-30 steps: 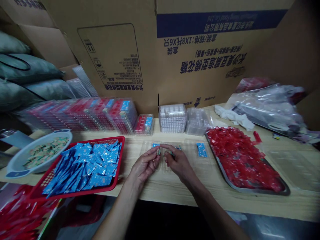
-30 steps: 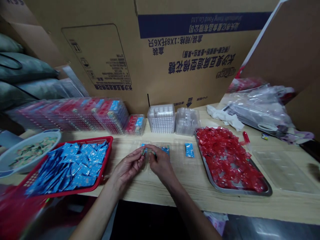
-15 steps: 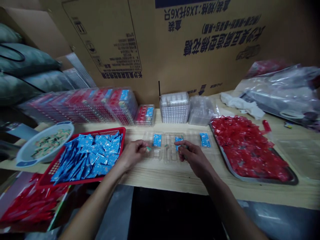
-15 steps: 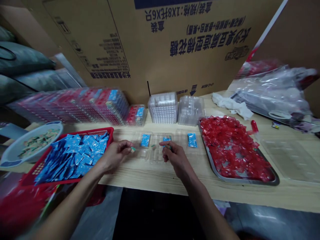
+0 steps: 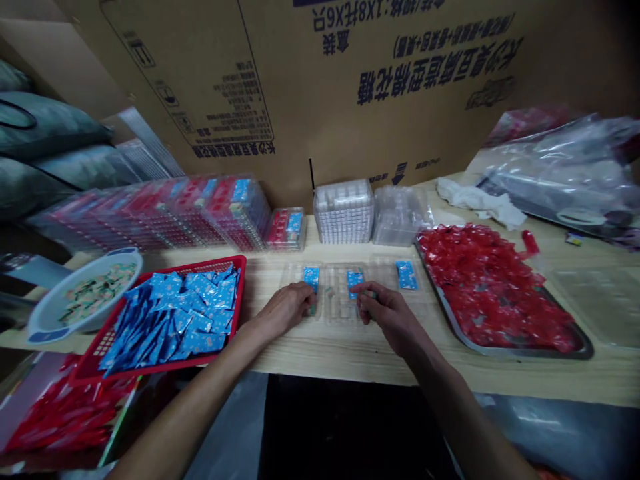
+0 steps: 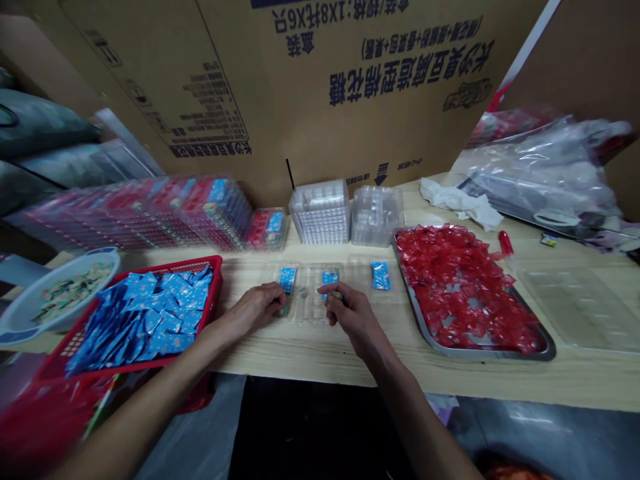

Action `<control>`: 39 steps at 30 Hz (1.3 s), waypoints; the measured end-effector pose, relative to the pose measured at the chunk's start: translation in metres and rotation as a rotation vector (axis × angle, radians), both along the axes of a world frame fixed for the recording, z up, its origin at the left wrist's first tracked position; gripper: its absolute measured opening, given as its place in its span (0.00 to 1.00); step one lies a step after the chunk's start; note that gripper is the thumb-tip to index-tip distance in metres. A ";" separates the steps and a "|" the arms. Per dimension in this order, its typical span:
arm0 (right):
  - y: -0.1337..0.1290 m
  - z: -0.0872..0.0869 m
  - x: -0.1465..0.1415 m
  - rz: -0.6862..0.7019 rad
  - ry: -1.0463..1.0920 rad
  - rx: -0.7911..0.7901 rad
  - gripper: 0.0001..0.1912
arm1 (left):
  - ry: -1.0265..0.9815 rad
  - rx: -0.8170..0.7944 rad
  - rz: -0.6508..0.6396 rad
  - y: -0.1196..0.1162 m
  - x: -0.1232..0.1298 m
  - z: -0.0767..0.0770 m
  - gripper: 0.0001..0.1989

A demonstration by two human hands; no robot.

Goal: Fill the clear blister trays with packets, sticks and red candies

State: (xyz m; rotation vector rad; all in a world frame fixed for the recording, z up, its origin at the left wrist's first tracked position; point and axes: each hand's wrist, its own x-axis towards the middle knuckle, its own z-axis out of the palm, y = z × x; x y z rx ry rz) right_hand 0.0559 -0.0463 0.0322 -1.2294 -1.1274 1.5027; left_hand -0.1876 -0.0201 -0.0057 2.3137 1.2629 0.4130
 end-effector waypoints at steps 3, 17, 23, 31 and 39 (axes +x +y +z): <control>-0.001 -0.001 -0.002 0.013 -0.012 0.001 0.17 | 0.045 0.006 0.032 -0.003 0.001 0.001 0.10; -0.009 -0.013 0.021 0.063 -0.134 0.010 0.26 | 0.196 -0.124 0.321 0.004 0.073 0.021 0.12; -0.008 -0.014 0.017 0.052 -0.163 -0.017 0.30 | -0.013 -0.175 0.376 -0.008 0.074 0.015 0.22; -0.012 -0.014 0.021 -0.024 0.160 -0.173 0.24 | -0.650 -0.119 0.652 -0.010 -0.005 0.036 0.08; -0.009 0.000 0.012 -0.023 0.271 -0.205 0.20 | -0.456 -0.189 0.477 -0.008 -0.035 0.025 0.07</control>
